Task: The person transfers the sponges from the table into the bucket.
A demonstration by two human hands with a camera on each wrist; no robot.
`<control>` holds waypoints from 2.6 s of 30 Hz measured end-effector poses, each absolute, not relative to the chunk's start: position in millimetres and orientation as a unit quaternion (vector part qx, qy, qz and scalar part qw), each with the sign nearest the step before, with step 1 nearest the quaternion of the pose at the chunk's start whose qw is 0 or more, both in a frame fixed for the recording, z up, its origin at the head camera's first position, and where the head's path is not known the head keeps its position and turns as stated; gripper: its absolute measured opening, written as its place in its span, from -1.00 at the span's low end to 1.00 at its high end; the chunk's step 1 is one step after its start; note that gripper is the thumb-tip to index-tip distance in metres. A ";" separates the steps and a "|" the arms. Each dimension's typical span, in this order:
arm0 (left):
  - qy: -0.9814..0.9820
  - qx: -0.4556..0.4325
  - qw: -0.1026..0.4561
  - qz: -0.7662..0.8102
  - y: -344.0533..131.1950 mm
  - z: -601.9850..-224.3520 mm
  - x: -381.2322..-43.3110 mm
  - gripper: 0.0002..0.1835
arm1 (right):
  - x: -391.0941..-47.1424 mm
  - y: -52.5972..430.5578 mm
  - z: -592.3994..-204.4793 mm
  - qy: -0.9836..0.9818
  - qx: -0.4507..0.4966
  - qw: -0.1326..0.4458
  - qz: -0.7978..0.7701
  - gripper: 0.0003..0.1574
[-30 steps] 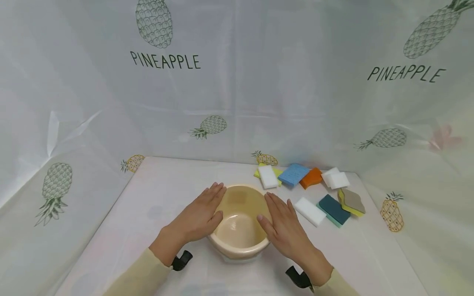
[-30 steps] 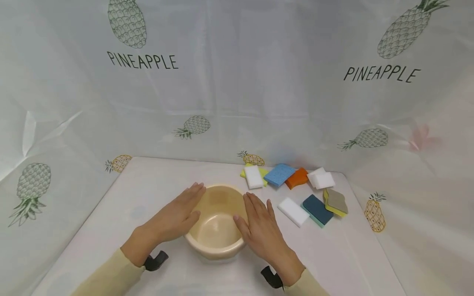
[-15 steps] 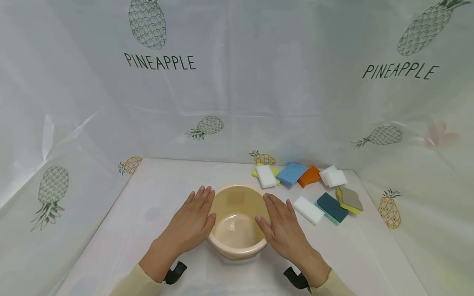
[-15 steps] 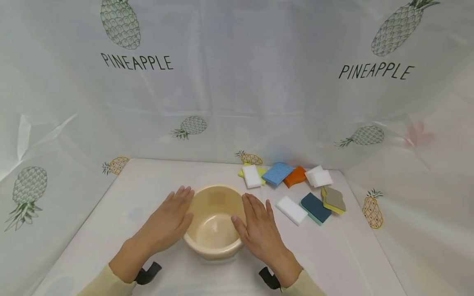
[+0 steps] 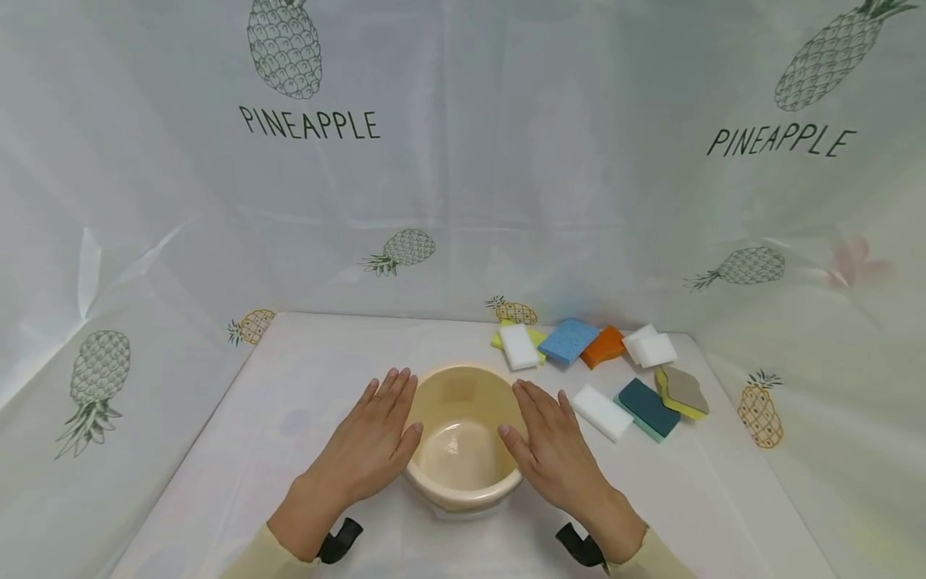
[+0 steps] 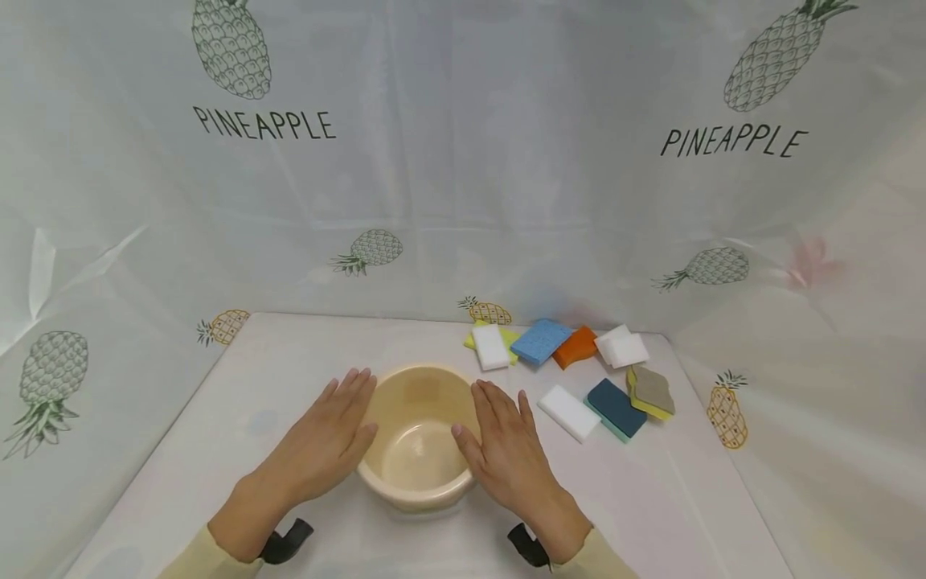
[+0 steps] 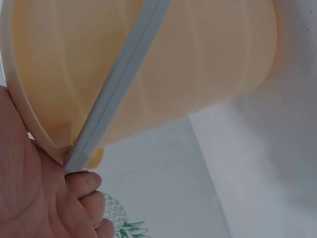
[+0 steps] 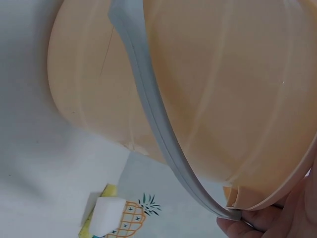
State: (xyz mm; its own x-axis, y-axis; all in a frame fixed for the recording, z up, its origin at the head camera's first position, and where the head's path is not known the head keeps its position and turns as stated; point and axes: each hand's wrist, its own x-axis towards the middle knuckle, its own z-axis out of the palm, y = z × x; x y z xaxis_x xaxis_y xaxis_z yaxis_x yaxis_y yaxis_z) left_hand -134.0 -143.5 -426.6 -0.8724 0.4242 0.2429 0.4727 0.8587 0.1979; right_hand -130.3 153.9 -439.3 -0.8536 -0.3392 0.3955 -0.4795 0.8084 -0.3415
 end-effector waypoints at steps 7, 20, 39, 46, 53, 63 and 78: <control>-0.959 -0.231 0.085 -0.139 -142.5 -428.9 -132.8 -0.29 | -128.6 154.3 -440.5 -0.938 0.217 0.152 0.224 -0.16; -0.960 -0.228 0.086 -0.139 -143.4 -430.4 -131.7 -0.29 | -129.4 156.2 -443.4 -0.934 0.221 0.173 0.219 -0.20; -0.957 -0.237 0.082 -0.146 -144.0 -427.9 -134.0 -0.28 | -143.9 195.4 -449.6 -0.933 0.191 0.209 0.221 -0.40; -0.957 -0.238 0.085 -0.145 -143.2 -426.9 -133.8 -0.28 | -162.2 241.7 -459.0 -0.942 0.172 0.248 0.150 -0.35; -0.956 -0.246 0.081 -0.135 -143.5 -426.1 -135.4 -0.28 | -175.3 289.7 -476.2 -0.948 0.173 0.256 0.070 -0.25; -0.955 -0.254 0.059 -0.143 -144.0 -424.6 -138.6 -0.27 | -183.5 316.9 -493.1 -0.961 0.168 0.218 0.018 -0.19; -0.955 -0.251 0.061 -0.145 -143.0 -425.3 -139.1 -0.28 | -191.7 331.9 -513.6 -0.960 0.181 0.211 -0.035 -0.26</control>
